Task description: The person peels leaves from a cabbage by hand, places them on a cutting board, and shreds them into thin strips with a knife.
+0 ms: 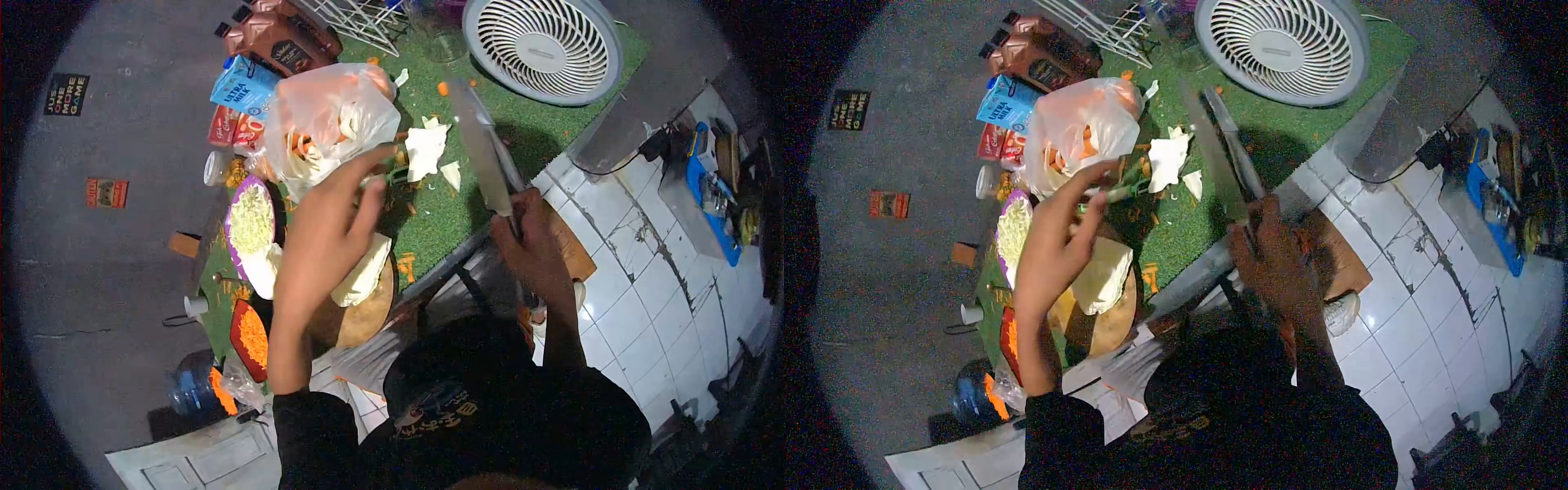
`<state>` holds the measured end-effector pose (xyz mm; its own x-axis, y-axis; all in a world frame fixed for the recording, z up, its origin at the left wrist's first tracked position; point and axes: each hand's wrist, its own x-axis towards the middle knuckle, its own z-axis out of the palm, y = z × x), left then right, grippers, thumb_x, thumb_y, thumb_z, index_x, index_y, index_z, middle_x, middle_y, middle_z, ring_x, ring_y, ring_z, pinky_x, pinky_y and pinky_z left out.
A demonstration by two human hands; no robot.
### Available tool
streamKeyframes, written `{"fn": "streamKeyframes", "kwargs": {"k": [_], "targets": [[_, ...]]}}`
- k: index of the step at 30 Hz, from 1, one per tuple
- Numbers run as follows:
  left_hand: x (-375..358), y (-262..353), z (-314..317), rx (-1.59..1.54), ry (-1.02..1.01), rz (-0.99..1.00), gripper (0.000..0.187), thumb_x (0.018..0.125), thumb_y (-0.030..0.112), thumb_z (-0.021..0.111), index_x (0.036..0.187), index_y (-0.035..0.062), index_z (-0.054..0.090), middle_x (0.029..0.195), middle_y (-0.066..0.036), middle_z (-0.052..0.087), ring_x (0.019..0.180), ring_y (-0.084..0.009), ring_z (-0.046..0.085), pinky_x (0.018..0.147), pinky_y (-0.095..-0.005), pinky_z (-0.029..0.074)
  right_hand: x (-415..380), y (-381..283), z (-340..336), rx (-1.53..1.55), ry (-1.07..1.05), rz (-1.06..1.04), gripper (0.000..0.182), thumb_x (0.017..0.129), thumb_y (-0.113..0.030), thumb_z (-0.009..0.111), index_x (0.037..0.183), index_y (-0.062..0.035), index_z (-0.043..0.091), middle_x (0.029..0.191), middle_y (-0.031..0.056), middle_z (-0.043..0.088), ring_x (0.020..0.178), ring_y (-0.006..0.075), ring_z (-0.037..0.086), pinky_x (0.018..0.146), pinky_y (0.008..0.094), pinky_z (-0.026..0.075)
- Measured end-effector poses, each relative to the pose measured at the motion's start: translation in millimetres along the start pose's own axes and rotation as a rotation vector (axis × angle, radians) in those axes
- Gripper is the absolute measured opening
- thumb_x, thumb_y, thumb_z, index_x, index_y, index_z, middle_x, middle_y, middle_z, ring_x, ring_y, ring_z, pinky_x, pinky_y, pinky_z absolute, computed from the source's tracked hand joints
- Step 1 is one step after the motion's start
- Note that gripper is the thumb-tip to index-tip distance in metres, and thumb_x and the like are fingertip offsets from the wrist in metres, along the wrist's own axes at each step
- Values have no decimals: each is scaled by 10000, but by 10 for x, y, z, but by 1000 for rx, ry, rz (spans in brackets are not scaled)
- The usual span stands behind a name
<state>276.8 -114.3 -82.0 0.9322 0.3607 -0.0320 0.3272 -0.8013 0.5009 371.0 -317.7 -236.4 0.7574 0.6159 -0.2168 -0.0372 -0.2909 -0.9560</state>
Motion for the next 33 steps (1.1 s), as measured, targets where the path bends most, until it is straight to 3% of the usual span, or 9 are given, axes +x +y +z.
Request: {"fn": "streamKeyframes", "kwargs": {"k": [4, 7, 13, 18, 21, 26, 28, 31, 33], "targets": [[-505, -374, -84, 78, 211, -92, 316, 1008, 188, 522, 1280, 43, 590, 1193, -126, 664, 1002, -185, 636, 858, -308, 480, 61, -1, 64, 3, -16, -252, 249, 987, -73, 501, 1204, -35, 386, 931, 90, 564, 804, 147, 572, 744, 315, 482], [-865, -582, 13, 71, 502, -306, 349, 973, 226, 585, 1247, 11, 586, 1193, -199, 609, 1080, -340, 598, 918, -384, 466, 157, -194, 82, -174, -63, -221, 266, 978, -31, 486, 1226, -40, 388, 1012, 143, 585, 906, 196, 598, 801, 350, 482], [-1006, -896, 435, 32, 490, -364, 638, 876, 358, 715, 1292, -77, 502, 1209, -278, 584, 1128, -397, 564, 976, -437, 437, 464, -387, 163, -574, 170, -477, 306, 910, -16, 554, 1206, -42, 480, 1156, 245, 600, 1084, 432, 591, 863, 493, 473], [-987, -987, 482, -39, 416, -395, 637, 869, 307, 725, 1330, -52, 472, 1089, -283, 639, 987, -388, 632, 899, -421, 483, 691, -497, 274, -876, 197, -464, 301, 874, -57, 587, 1156, -8, 494, 1026, 231, 625, 993, 438, 600, 811, 529, 495], [-1108, -1114, 386, -240, 394, -471, 580, 872, 266, 735, 1351, 19, 518, 1063, -199, 678, 995, -288, 647, 914, -351, 480, 707, -512, 327, -974, 175, -554, 367, 857, -99, 625, 1184, 14, 503, 1061, 248, 612, 938, 445, 586, 821, 519, 488], [-1543, -1512, 318, -336, 329, -323, 488, 918, 180, 668, 1364, 29, 542, 1227, -212, 647, 1092, -253, 631, 971, -338, 455, 618, -531, 369, -949, 108, -569, 383, 871, -124, 624, 1206, 31, 522, 1084, 267, 603, 1015, 446, 559, 887, 518, 461], [-1629, -1584, 353, -313, 461, -228, 459, 908, 142, 645, 1344, 27, 560, 1052, -231, 682, 947, -316, 674, 858, -354, 494, 571, -546, 370, -922, 98, -611, 417, 886, -143, 621, 1250, 30, 514, 1116, 271, 591, 1038, 458, 552, 908, 511, 455], [-1697, -1656, 343, -107, 376, -155, 457, 903, 108, 626, 1347, 23, 559, 1256, -221, 625, 1076, -299, 651, 938, -379, 485, 359, -773, 531, -978, 142, -714, 416, 906, -161, 618, 1262, 27, 515, 1135, 246, 585, 1050, 449, 553, 927, 500, 443], [-1705, -1645, 321, -371, 364, -189, 473, 891, 120, 653, 1347, 36, 560, 1286, -194, 619, 1138, -275, 620, 981, -374, 462, 146, -988, 785, -838, 159, -895, 387, 906, -163, 634, 1229, 29, 540, 1132, 221, 597, 1065, 410, 566, 944, 465, 441]]}}
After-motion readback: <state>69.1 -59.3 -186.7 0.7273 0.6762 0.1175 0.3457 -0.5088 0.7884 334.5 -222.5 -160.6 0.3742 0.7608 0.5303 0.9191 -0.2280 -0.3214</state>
